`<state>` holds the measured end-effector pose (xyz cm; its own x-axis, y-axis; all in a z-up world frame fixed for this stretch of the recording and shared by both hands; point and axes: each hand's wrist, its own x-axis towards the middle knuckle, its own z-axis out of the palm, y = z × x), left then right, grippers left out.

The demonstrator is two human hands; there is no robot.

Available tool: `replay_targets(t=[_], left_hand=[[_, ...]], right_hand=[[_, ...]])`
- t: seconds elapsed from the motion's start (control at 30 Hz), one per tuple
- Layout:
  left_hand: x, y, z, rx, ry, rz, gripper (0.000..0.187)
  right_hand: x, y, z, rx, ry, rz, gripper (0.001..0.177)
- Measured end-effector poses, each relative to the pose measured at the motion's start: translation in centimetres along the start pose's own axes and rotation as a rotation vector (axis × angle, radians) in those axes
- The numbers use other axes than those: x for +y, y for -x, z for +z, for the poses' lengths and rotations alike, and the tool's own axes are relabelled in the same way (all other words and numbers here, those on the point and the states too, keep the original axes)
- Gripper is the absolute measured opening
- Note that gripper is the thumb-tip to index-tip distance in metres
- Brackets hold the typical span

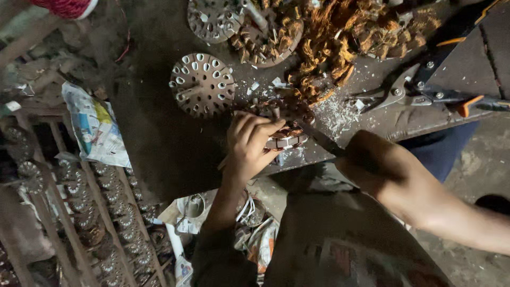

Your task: The person uses pliers and a screwdriver to remove copper windings from a circular stator core. They repeatedly pry and pull the copper coils out of the slots, placing the removed copper onto a growing pile on the table.

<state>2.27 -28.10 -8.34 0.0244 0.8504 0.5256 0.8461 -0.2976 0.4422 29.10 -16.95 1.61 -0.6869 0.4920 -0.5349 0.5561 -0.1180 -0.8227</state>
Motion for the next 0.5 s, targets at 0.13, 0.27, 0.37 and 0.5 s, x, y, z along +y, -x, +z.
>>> replay_targets(t=[0.13,0.27,0.37,0.5], left_hand=[[-0.4,-0.5,-0.3,-0.045,-0.03,0.078,0.057],[-0.3,-0.7,0.3,0.01,-0.065,0.091,0.057],[-0.4,-1.0,0.5,0.039,-0.061,0.093,0.054],[-0.1,-1.1,-0.4,0.033,-0.072,0.082,0.052]], right_hand=[[2.3,0.1,1.3,0.045,-0.223,-0.02,0.025],[3.8,-1.2,0.8,-0.075,-0.662,0.065,0.023],[4.6,-1.8,-0.1,-0.169,-0.918,0.186,0.021],[4.9,-1.9,0.7,-0.227,-1.079,0.115,0.019]])
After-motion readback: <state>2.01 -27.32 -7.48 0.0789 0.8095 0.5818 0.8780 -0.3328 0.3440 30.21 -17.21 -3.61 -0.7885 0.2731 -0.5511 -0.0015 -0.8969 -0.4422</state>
